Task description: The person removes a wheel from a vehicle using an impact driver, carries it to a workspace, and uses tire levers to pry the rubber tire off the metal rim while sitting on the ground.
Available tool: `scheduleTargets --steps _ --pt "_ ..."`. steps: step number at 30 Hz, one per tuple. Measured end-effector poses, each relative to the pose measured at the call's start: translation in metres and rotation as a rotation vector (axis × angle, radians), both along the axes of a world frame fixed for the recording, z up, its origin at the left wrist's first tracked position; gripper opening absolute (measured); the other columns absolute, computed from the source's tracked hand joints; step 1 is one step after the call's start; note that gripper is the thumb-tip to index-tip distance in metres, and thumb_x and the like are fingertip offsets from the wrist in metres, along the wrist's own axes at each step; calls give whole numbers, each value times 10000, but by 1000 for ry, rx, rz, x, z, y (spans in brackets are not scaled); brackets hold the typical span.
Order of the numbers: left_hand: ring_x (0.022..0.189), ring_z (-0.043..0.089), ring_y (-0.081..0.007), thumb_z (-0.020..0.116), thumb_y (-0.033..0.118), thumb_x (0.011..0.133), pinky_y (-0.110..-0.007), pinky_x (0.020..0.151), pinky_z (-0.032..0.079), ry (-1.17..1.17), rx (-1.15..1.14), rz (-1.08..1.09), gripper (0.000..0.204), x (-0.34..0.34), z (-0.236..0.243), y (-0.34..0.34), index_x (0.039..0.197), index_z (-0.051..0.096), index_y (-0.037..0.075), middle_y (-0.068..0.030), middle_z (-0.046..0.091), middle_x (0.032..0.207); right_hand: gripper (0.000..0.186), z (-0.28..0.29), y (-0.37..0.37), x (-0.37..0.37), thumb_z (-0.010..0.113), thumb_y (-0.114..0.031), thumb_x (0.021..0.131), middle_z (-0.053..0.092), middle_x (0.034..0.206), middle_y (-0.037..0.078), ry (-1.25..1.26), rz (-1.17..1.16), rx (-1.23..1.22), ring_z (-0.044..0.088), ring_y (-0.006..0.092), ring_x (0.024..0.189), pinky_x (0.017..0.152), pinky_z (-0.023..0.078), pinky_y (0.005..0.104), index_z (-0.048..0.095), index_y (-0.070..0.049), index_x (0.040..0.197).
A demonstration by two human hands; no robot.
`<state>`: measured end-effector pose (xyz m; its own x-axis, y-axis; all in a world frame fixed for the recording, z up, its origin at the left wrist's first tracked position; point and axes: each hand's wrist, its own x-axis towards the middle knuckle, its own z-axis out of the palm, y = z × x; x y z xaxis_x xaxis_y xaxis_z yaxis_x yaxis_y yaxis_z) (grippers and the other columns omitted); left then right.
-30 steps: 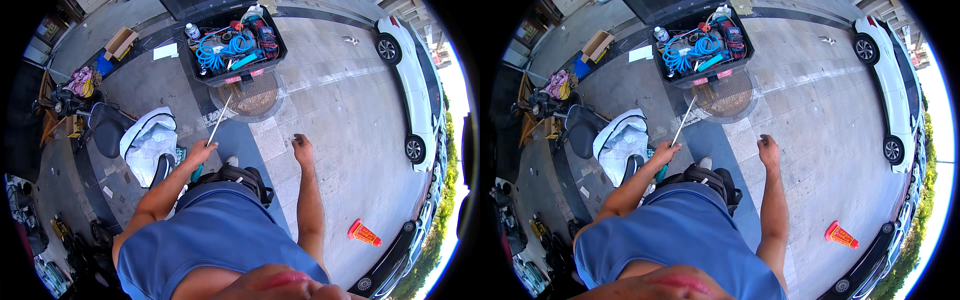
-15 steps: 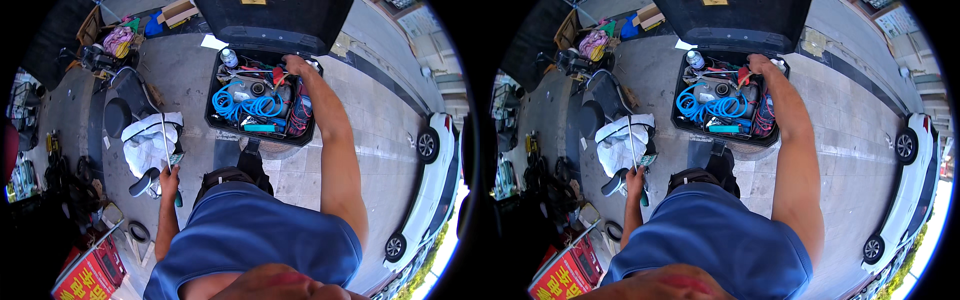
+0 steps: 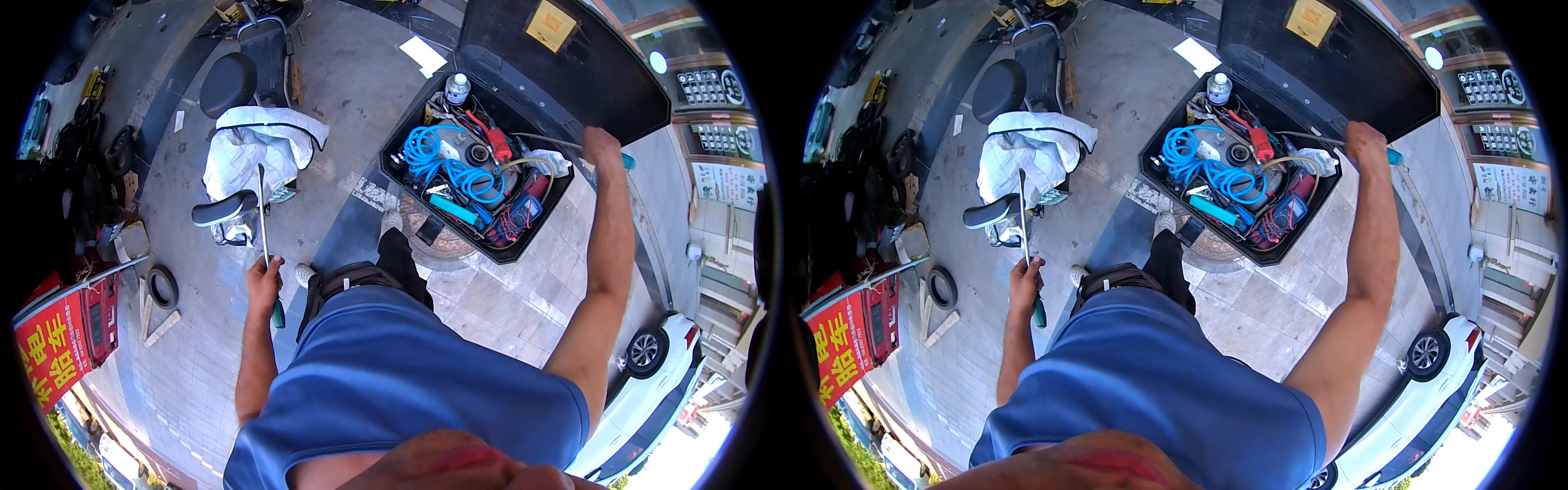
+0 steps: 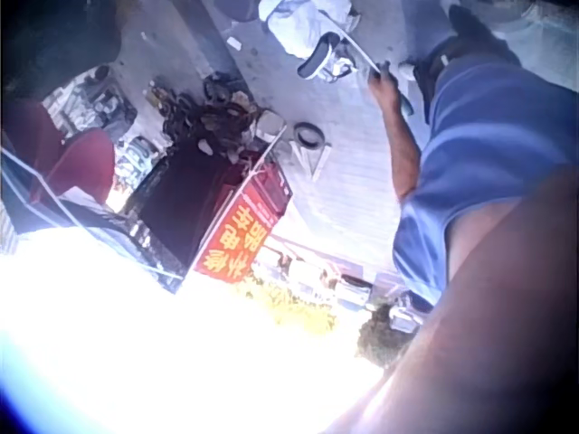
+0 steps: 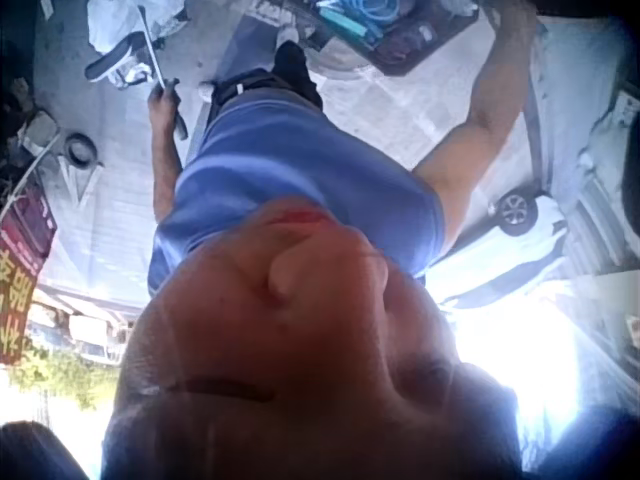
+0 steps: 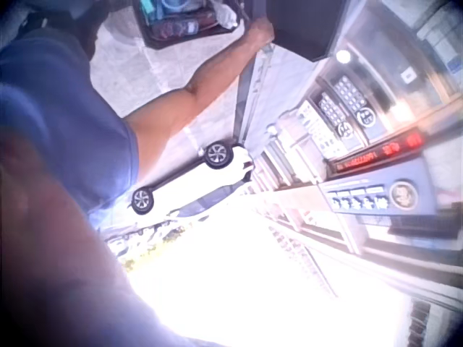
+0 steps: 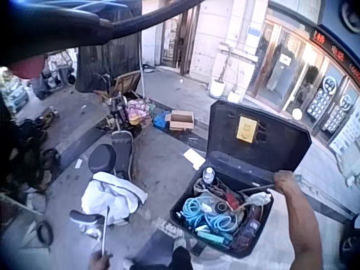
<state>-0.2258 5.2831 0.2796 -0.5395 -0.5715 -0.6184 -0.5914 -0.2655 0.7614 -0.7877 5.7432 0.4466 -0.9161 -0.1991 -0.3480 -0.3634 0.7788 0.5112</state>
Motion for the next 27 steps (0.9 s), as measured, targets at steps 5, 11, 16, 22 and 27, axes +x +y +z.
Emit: scheduleTargets --steps 5,11,16,22,27 --pt "502 381 -58 618 308 1016 -247 475 304 175 -9 95 311 74 11 -52 964 646 3 47 424 599 241 140 -56 136 567 -66 898 730 1063 179 422 20 -158 695 386 997 808 544 501 718 -114 1079" --pt "565 356 -60 548 303 1045 -240 520 293 473 -33 293 316 169 60 -145 1043 630 -3 56 369 651 316 34 -288 352 563 -81 1002 596 763 27 -472 -203 -1721 580 108 660 595 480 262 603 -44 1314" --pt "615 356 -72 437 479 1061 -240 526 296 667 281 478 485 189 66 -231 1111 583 19 35 393 735 384 -52 -525 547 584 -69 1003 593 765 14 -1205 -215 -1749 545 77 573 485 448 244 553 -34 1384" --pt "618 379 -113 452 481 1061 -280 577 345 747 518 1112 440 210 58 -361 1079 562 56 19 422 723 537 -90 -708 651 723 -159 837 570 1157 205 -1090 723 -961 597 389 1019 889 483 502 564 -41 1336" --pt "585 329 -113 504 418 1060 -284 558 318 879 529 1233 353 276 -13 -502 880 502 114 32 361 658 693 -144 -847 664 790 -297 808 568 1244 232 -1175 880 -1085 575 382 1140 998 447 459 517 -54 1396"
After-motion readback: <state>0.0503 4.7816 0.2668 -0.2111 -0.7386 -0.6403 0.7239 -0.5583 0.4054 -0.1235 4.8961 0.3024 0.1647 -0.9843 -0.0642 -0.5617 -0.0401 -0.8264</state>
